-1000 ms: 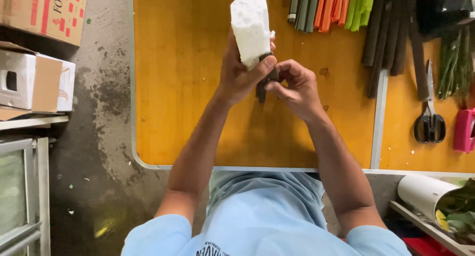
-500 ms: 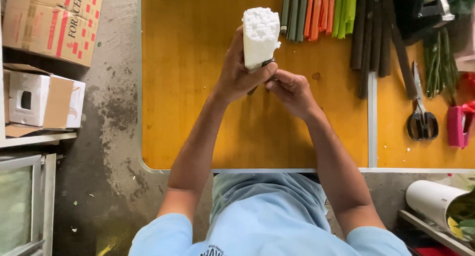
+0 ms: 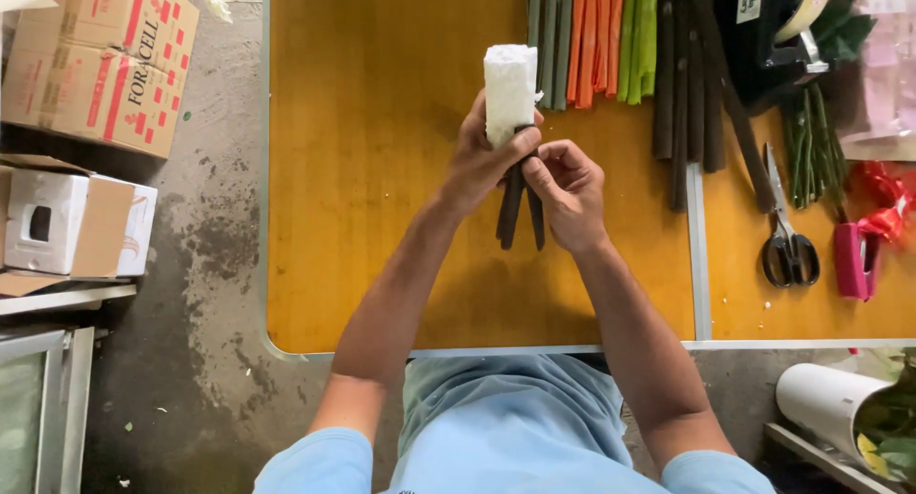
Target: The person folds a sheet of green wrapping paper into a narrow strip and secures it with tape. They then trim a block of white floral foam with scissors and wrap the foam with the prepared paper strip.
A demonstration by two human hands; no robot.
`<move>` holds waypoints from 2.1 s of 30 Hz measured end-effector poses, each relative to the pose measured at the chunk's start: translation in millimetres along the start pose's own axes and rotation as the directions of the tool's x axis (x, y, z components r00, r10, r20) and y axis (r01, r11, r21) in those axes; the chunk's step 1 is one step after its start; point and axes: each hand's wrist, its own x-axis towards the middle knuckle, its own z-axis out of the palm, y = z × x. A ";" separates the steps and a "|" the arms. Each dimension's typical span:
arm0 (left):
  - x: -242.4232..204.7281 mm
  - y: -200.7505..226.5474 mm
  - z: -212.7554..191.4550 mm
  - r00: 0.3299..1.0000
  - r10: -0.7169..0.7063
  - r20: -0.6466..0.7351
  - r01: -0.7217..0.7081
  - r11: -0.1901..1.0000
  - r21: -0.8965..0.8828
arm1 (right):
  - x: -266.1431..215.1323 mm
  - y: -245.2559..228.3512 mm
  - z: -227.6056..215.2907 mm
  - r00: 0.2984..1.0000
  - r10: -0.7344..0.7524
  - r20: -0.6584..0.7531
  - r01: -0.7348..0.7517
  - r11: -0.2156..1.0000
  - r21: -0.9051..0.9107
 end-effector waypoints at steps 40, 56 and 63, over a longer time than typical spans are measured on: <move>-1.6 -75.0 -21.5 0.995 0.085 0.042 -0.069 0.954 -0.291 | 2.6 8.8 2.6 0.962 0.152 -0.228 -0.144 0.988 0.048; -12.7 -38.6 -4.8 0.992 0.115 -0.056 -0.125 0.965 -0.230 | 5.1 -4.0 13.5 0.950 0.193 -0.245 -0.180 0.981 0.074; -14.1 -14.7 -0.7 0.996 -0.035 -0.079 0.027 0.994 -0.103 | 3.0 -6.5 0.7 0.962 0.265 -0.068 -0.252 0.954 0.161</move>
